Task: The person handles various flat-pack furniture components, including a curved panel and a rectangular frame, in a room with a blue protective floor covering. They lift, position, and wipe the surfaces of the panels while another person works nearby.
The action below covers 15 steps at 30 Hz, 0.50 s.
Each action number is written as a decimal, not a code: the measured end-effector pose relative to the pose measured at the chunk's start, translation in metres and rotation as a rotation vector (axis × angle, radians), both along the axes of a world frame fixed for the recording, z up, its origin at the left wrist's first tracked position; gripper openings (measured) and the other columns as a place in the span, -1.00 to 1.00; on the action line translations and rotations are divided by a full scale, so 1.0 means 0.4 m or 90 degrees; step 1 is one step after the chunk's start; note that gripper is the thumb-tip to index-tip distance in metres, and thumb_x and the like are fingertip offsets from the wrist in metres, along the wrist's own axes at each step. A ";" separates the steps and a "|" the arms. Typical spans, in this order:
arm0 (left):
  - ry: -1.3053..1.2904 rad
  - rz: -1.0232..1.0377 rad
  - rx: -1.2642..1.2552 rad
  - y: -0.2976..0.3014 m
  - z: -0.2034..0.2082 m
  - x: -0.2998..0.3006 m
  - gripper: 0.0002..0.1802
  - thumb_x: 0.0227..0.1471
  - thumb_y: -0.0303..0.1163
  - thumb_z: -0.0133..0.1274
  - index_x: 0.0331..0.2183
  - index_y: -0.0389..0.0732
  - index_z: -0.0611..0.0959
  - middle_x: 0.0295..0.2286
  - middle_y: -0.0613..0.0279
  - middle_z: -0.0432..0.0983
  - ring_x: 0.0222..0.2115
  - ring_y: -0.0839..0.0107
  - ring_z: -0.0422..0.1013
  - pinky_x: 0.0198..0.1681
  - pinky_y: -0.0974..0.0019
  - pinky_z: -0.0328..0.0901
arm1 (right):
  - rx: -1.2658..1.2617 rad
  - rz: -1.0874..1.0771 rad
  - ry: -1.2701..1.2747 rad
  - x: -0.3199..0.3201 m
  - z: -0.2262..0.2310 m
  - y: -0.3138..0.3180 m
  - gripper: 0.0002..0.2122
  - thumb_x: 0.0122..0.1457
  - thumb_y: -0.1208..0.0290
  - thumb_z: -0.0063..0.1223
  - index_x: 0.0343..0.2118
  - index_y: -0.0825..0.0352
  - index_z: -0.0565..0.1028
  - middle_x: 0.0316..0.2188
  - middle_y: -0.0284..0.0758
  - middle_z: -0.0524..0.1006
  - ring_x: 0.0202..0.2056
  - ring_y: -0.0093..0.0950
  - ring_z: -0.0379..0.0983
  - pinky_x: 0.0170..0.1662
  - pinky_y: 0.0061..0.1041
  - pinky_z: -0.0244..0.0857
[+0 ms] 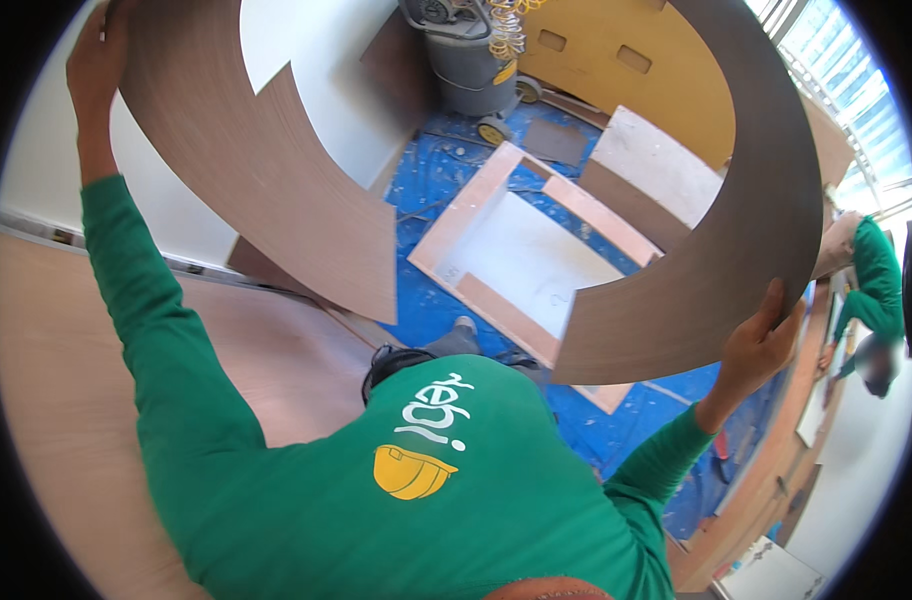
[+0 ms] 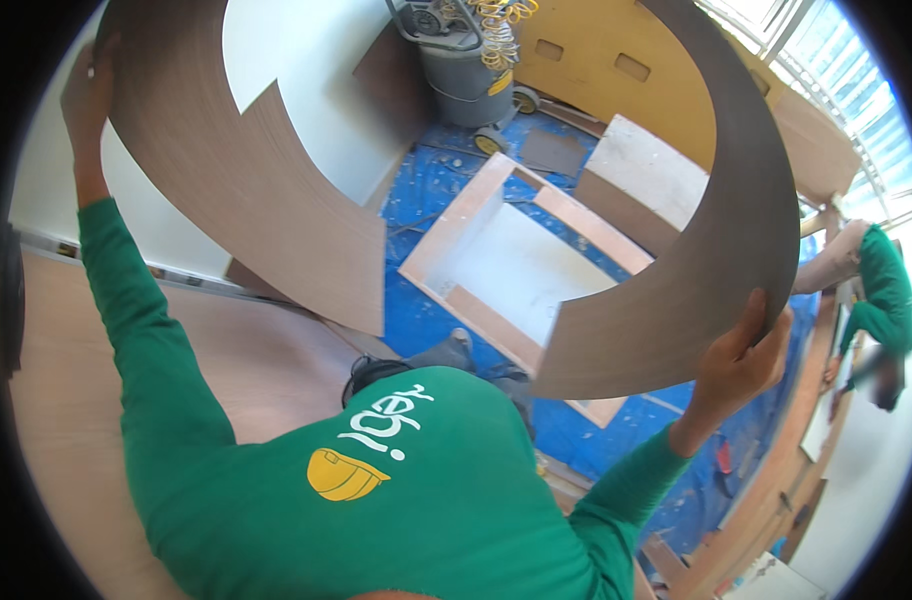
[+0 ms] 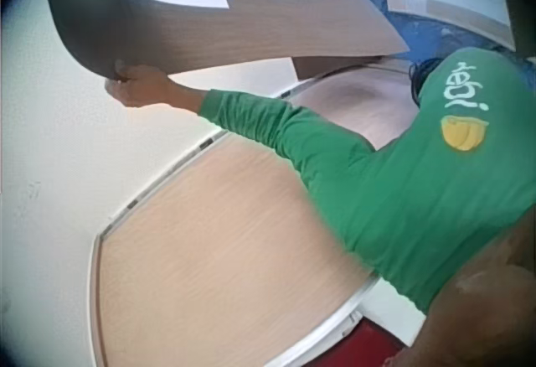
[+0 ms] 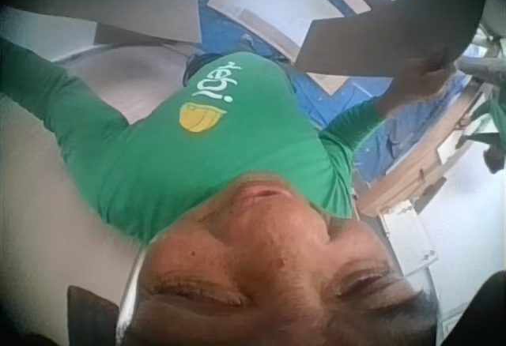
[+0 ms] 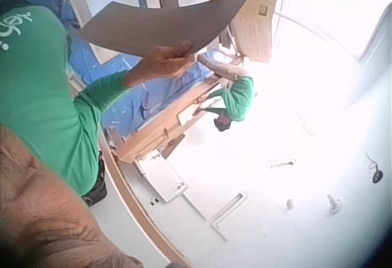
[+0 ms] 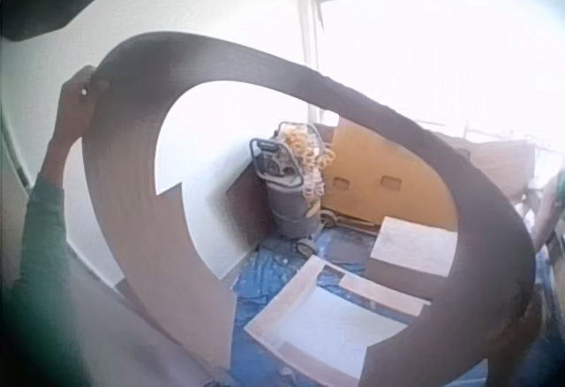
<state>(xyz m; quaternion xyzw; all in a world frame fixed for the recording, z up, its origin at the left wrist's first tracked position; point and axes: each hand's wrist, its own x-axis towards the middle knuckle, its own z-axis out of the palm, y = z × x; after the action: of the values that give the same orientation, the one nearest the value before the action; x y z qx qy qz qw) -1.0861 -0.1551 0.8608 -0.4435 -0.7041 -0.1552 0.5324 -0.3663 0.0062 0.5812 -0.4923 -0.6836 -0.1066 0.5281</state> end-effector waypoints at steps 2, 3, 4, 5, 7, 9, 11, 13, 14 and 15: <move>-0.037 -0.037 0.026 -0.001 -0.037 0.016 -0.57 0.26 0.08 0.04 0.03 0.14 0.70 -0.25 0.31 0.67 -0.24 0.32 0.57 -0.08 0.26 0.41 | -0.036 0.000 0.004 -0.028 -0.011 0.019 -0.88 0.38 0.50 0.06 -0.13 0.40 0.58 -0.40 -0.24 0.64 -0.45 -0.41 0.59 -0.43 -0.48 0.36; -0.071 -0.048 0.050 -0.016 -0.063 0.011 -0.60 0.25 0.06 0.06 0.01 0.14 0.72 -0.35 0.33 0.68 -0.35 0.38 0.58 -0.16 0.28 0.42 | -0.043 0.007 -0.009 -0.039 -0.006 0.030 -0.88 0.37 0.51 0.07 -0.13 0.39 0.58 -0.39 -0.24 0.65 -0.44 -0.41 0.60 -0.42 -0.48 0.37; -0.059 -0.072 0.051 -0.017 -0.073 -0.010 -0.60 0.25 0.06 0.07 0.00 0.14 0.73 -0.36 0.35 0.67 -0.36 0.42 0.56 -0.17 0.30 0.42 | -0.046 0.000 -0.010 -0.051 -0.013 0.030 -0.88 0.37 0.50 0.07 -0.13 0.39 0.58 -0.38 -0.24 0.65 -0.43 -0.40 0.61 -0.41 -0.48 0.38; -0.046 -0.098 0.052 -0.014 -0.079 -0.039 -0.61 0.25 0.05 0.08 0.00 0.15 0.74 -0.38 0.37 0.67 -0.38 0.47 0.55 -0.18 0.32 0.41 | -0.049 -0.009 -0.009 -0.067 -0.024 0.026 -0.88 0.37 0.50 0.07 -0.13 0.39 0.58 -0.37 -0.24 0.65 -0.41 -0.40 0.61 -0.40 -0.49 0.39; -0.056 -0.128 0.084 -0.004 -0.099 -0.069 -0.63 0.24 0.03 0.10 -0.02 0.14 0.74 -0.38 0.38 0.66 -0.39 0.52 0.53 -0.19 0.35 0.40 | -0.031 -0.021 -0.016 -0.101 -0.016 0.034 -0.88 0.37 0.50 0.07 -0.13 0.39 0.59 -0.36 -0.24 0.66 -0.39 -0.39 0.63 -0.39 -0.50 0.41; -0.103 -0.147 0.115 0.022 -0.128 -0.090 -0.64 0.24 0.01 0.11 -0.03 0.13 0.75 -0.37 0.37 0.67 -0.40 0.53 0.52 -0.21 0.37 0.40 | -0.021 -0.039 -0.028 -0.134 -0.008 0.016 -0.87 0.38 0.50 0.07 -0.13 0.38 0.59 -0.34 -0.24 0.67 -0.37 -0.38 0.64 -0.38 -0.51 0.42; -0.091 -0.171 0.137 0.057 -0.157 -0.125 -0.67 0.24 -0.04 0.13 -0.03 0.12 0.76 -0.37 0.35 0.67 -0.43 0.55 0.50 -0.23 0.40 0.39 | -0.064 -0.115 -0.026 -0.163 -0.001 -0.009 -0.86 0.38 0.50 0.05 -0.11 0.39 0.60 -0.31 -0.23 0.68 -0.35 -0.37 0.66 -0.36 -0.51 0.45; -0.132 -0.229 0.135 0.105 -0.184 -0.180 -0.68 0.24 -0.06 0.14 -0.03 0.11 0.76 -0.35 0.33 0.68 -0.44 0.58 0.50 -0.26 0.44 0.38 | -0.078 -0.172 -0.021 -0.217 0.008 -0.049 -0.84 0.39 0.49 0.04 -0.08 0.39 0.60 -0.27 -0.23 0.69 -0.32 -0.37 0.67 -0.33 -0.52 0.49; -0.179 -0.272 0.123 0.132 -0.202 -0.206 -0.68 0.24 -0.06 0.15 -0.03 0.11 0.76 -0.34 0.32 0.68 -0.44 0.59 0.50 -0.26 0.45 0.37 | -0.068 -0.187 -0.019 -0.249 0.013 -0.067 -0.82 0.39 0.48 0.04 -0.07 0.40 0.60 -0.25 -0.22 0.69 -0.30 -0.37 0.67 -0.31 -0.52 0.50; -0.227 -0.315 0.115 0.166 -0.220 -0.233 -0.68 0.24 -0.07 0.15 -0.03 0.11 0.75 -0.32 0.31 0.68 -0.44 0.59 0.50 -0.27 0.47 0.37 | -0.054 -0.201 -0.019 -0.282 0.023 -0.081 -0.81 0.39 0.46 0.04 -0.05 0.40 0.60 -0.23 -0.21 0.69 -0.29 -0.36 0.68 -0.29 -0.52 0.52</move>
<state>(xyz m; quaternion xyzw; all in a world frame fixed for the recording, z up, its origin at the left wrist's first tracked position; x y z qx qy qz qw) -1.1795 -0.0889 0.7727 -0.5176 -0.6406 -0.4173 0.3841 -0.4791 -0.0261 0.5903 -0.6139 -0.6092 -0.1671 0.4734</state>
